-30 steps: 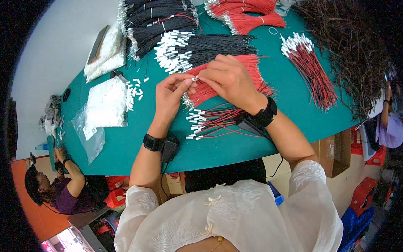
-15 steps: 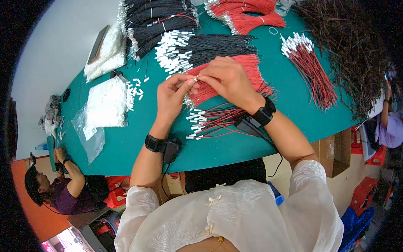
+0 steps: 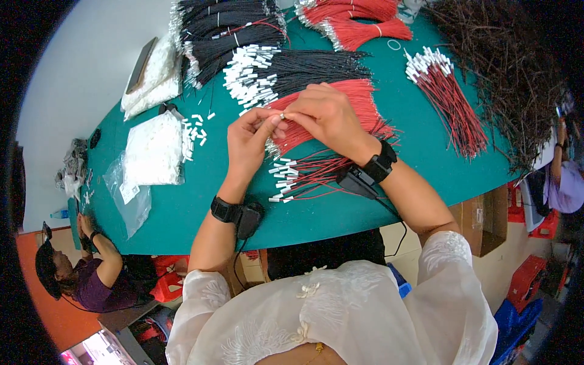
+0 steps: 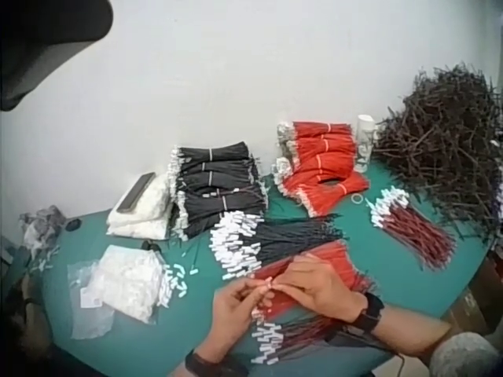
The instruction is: The person picks up a red wire and a white connector, joins them by hand, and places the assembled unit onto a pile, repeating the process several times.
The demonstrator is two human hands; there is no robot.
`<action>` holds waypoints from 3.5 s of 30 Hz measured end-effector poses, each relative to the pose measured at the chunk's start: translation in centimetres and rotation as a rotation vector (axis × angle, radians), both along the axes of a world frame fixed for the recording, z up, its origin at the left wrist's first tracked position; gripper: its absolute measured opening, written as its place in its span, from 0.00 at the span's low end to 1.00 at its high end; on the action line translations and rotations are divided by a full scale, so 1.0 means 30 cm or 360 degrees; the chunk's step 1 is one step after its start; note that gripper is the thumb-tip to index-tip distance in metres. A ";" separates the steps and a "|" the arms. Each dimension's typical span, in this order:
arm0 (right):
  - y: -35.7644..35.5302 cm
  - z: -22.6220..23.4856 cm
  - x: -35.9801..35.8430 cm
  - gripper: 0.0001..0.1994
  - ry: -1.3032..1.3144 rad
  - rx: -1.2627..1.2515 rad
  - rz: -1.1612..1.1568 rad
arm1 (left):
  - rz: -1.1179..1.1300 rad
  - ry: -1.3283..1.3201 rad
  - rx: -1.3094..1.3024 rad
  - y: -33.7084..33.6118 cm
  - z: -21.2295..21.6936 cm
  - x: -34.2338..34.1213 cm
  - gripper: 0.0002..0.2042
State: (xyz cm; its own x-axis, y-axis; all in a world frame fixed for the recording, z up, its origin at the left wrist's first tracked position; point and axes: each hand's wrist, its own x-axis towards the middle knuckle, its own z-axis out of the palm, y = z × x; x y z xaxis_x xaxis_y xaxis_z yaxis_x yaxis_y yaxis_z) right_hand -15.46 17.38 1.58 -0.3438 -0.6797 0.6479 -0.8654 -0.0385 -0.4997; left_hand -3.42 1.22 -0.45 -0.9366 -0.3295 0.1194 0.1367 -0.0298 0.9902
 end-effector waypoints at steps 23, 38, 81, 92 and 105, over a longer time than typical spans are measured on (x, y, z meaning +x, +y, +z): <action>0.121 0.176 -0.073 0.07 0.0063 0.0517 0.0195 | 0.0031 0.0118 -0.0232 -0.084 0.021 0.009 0.06; -0.006 -0.021 0.008 0.08 0.0080 0.0620 0.0213 | 0.0412 0.0290 -0.1653 -0.061 -0.019 -0.025 0.06; 0.015 0.069 0.002 0.06 0.0085 -0.0061 -0.0080 | -0.0046 -0.0017 0.0064 -0.053 0.017 0.003 0.07; 0.021 0.074 -0.004 0.05 0.0087 -0.0009 -0.0052 | -0.0063 -0.0017 0.0107 -0.057 0.016 0.000 0.07; 0.012 0.061 -0.003 0.07 0.0260 -0.0056 -0.0039 | -0.0113 -0.0049 0.0099 -0.058 0.015 -0.001 0.07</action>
State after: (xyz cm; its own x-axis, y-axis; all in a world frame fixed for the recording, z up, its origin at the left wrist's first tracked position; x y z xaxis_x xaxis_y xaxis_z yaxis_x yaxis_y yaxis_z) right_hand -15.56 17.74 3.41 -0.2482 -0.6482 0.7199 -0.9359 -0.0314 -0.3509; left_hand -3.44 -0.52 0.00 -0.9607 -0.2683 0.0718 0.1018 -0.0996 0.9898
